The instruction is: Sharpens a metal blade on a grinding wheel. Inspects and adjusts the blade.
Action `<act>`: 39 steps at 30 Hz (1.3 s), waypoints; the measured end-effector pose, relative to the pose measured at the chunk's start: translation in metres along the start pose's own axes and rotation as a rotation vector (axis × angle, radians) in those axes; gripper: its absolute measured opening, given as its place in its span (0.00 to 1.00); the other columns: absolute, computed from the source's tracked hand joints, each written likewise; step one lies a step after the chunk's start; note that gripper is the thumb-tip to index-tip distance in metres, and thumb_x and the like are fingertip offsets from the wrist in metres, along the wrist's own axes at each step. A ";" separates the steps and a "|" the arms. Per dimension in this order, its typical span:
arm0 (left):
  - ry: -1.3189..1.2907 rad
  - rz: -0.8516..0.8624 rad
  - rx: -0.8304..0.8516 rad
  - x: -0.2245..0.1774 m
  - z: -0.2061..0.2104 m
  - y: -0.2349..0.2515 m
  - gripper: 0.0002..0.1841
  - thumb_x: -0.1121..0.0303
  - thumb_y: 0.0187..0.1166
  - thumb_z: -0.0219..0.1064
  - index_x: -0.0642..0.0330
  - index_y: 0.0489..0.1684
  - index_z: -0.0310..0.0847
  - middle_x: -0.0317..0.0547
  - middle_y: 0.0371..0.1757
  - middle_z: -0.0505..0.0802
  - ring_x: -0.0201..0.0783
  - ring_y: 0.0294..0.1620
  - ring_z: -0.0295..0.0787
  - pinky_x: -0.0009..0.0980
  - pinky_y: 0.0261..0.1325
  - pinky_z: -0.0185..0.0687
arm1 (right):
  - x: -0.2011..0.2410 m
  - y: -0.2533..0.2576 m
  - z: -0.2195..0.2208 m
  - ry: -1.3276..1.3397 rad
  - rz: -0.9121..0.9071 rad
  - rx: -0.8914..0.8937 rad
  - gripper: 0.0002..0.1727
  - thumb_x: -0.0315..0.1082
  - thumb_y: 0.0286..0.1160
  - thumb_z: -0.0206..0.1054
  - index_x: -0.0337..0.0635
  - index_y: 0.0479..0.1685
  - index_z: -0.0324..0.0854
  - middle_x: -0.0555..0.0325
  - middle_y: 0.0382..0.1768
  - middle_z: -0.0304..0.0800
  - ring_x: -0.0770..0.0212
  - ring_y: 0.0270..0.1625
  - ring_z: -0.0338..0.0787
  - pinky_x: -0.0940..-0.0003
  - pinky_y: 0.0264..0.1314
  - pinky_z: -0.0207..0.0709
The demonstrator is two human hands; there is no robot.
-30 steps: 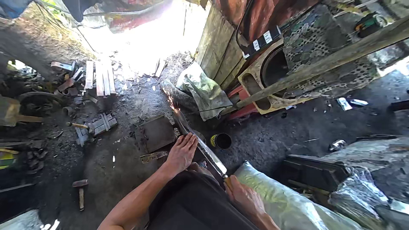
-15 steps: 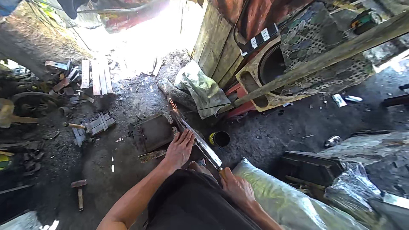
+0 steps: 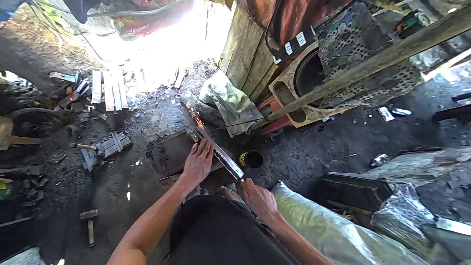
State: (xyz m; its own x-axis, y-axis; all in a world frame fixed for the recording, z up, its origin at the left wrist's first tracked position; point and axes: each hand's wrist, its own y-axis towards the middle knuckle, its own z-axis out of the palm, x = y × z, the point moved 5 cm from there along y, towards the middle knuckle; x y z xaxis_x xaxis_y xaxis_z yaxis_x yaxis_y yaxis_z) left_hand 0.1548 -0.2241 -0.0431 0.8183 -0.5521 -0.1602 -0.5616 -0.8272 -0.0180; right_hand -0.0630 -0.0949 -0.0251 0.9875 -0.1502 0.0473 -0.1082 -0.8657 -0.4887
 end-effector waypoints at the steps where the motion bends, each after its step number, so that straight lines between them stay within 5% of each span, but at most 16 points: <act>1: -0.023 0.015 -0.005 -0.015 0.002 -0.004 0.28 0.71 0.83 0.53 0.60 0.87 0.69 0.51 0.91 0.70 0.50 0.94 0.58 0.57 0.91 0.55 | -0.013 -0.013 0.001 -0.011 0.003 -0.008 0.20 0.48 0.81 0.60 0.48 0.64 0.81 0.48 0.35 0.94 0.42 0.38 0.96 0.42 0.36 0.86; 6: -0.062 0.043 0.005 -0.046 0.001 -0.013 0.28 0.72 0.85 0.49 0.57 0.87 0.69 0.46 0.90 0.73 0.47 0.93 0.61 0.56 0.90 0.57 | -0.042 -0.039 0.004 -0.055 -0.006 -0.054 0.18 0.47 0.75 0.64 0.49 0.58 0.83 0.51 0.29 0.93 0.44 0.32 0.95 0.44 0.30 0.85; 17: 0.102 -0.106 -0.021 0.053 -0.012 0.013 0.27 0.67 0.88 0.48 0.59 0.88 0.68 0.48 0.92 0.69 0.48 0.95 0.56 0.55 0.92 0.52 | 0.034 0.063 -0.009 0.026 -0.110 -0.028 0.23 0.46 0.79 0.58 0.48 0.69 0.78 0.47 0.39 0.95 0.42 0.43 0.97 0.41 0.41 0.86; 28: -0.046 -0.028 0.034 -0.052 0.002 -0.004 0.28 0.71 0.85 0.50 0.57 0.88 0.68 0.46 0.90 0.72 0.48 0.93 0.60 0.56 0.89 0.59 | -0.064 -0.011 0.004 -0.063 -0.084 -0.076 0.16 0.47 0.76 0.64 0.50 0.55 0.83 0.50 0.28 0.92 0.44 0.32 0.96 0.44 0.30 0.85; 39: 0.096 -0.161 -0.007 0.046 -0.010 0.014 0.28 0.68 0.87 0.51 0.56 0.88 0.67 0.44 0.93 0.68 0.46 0.95 0.56 0.55 0.90 0.55 | 0.024 0.070 -0.017 -0.020 -0.132 0.025 0.21 0.47 0.80 0.58 0.49 0.68 0.77 0.47 0.40 0.95 0.41 0.45 0.96 0.41 0.42 0.86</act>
State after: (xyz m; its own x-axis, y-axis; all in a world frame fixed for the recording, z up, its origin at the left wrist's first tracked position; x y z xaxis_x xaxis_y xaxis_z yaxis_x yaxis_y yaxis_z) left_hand 0.1854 -0.2622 -0.0413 0.9055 -0.4199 -0.0607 -0.4221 -0.9061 -0.0287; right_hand -0.0490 -0.1674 -0.0434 0.9951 -0.0262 0.0957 0.0254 -0.8650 -0.5011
